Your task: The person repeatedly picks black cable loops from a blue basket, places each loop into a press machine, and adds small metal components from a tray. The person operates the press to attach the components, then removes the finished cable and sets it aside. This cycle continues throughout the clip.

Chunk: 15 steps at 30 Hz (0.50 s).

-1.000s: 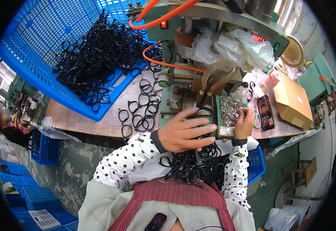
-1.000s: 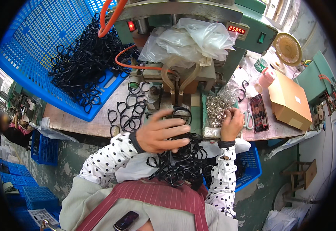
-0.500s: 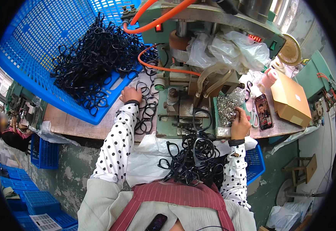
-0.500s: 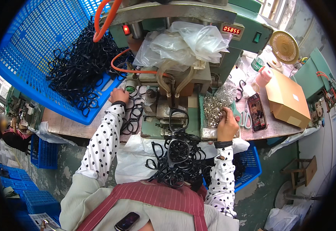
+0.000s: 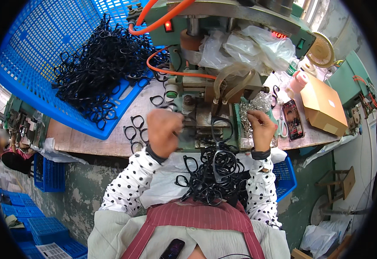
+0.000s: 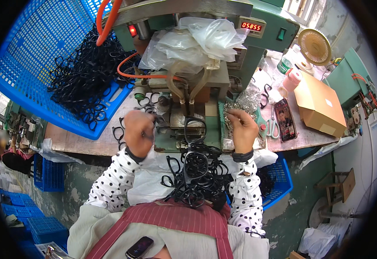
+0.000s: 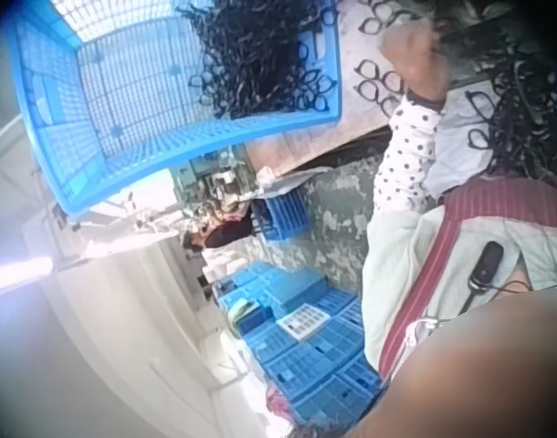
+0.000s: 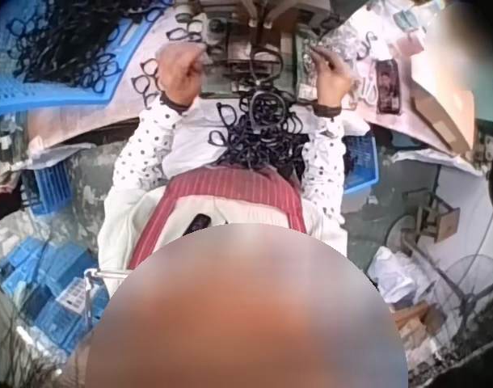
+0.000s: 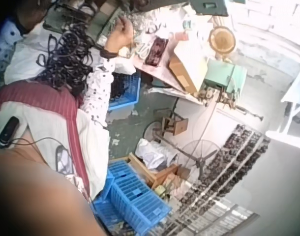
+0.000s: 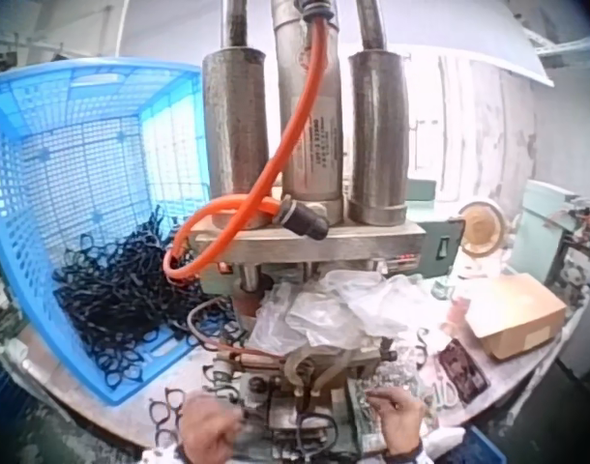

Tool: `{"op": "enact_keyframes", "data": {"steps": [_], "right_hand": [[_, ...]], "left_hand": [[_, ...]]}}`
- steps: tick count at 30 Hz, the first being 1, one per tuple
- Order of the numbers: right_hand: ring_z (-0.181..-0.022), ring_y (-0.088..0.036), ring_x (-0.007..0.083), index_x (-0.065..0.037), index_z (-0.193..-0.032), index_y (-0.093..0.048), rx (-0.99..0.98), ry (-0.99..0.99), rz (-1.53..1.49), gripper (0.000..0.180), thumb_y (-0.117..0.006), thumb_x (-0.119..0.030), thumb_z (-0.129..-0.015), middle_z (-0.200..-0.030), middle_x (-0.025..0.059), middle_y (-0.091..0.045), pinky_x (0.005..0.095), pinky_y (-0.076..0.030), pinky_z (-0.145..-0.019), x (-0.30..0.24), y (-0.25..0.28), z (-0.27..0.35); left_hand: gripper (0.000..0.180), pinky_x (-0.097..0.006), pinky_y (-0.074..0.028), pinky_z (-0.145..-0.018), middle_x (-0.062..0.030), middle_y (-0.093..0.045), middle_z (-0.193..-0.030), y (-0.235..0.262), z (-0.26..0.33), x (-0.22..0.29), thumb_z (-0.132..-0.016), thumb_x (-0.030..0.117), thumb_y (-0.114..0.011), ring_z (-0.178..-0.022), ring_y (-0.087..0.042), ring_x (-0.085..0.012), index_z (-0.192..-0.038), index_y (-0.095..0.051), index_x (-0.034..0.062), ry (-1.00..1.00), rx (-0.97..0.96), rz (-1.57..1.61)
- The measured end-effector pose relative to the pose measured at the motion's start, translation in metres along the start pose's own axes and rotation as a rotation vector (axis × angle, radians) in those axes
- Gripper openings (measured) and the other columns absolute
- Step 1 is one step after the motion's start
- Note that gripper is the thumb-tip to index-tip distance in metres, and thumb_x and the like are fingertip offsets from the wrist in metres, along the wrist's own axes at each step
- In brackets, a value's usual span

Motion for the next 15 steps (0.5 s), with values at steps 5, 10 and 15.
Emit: {"op": "enact_keyframes", "data": {"steps": [5,10,15], "right_hand": [[-0.077,-0.063,0.0124,0.002,-0.096,-0.073,-0.233,0.078,-0.111,0.018,-0.067,0.003,-0.079,-0.086,0.0101,-0.070,0.0238,-0.048,-0.070,-0.073,-0.015,0.018],[-0.081,-0.066,0.0147,0.004,-0.103,-0.064,-0.236,-0.025,-0.207,0.028,-0.070,0.003,-0.076,-0.090,0.0109,-0.069,0.0260,-0.049,-0.069,-0.078,-0.037,0.028],[-0.079,-0.066,0.0146,0.003,-0.113,-0.051,-0.185,-0.008,-0.174,0.047,-0.073,0.003,-0.072,-0.100,0.0138,-0.066,0.0251,-0.050,-0.065,-0.082,-0.052,0.020]], "left_hand": [[0.037,-0.043,-0.046,-0.090,-0.0048,-0.066,-0.104,-0.019,-0.019,0.054,-0.073,0.011,-0.068,-0.091,-0.064,-0.0216,-0.110,-0.066,0.0105,-0.264,-0.166,0.068],[0.042,-0.042,-0.050,-0.083,-0.0066,-0.065,-0.100,-0.036,-0.020,0.058,-0.074,0.012,-0.068,-0.083,-0.061,-0.0229,-0.115,-0.063,0.0050,-0.267,-0.161,0.235],[0.035,-0.040,-0.049,-0.081,-0.0070,-0.064,-0.097,-0.033,-0.013,0.064,-0.078,0.014,-0.067,-0.080,-0.059,-0.0224,-0.112,-0.063,0.0044,-0.331,-0.223,0.204]]}}
Point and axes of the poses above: each hand's wrist, its own z-axis away from the middle knuckle, its own y-axis out of the back of the hand, x = y × z, the point moved 1 cm from there along -z, towards the middle knuckle
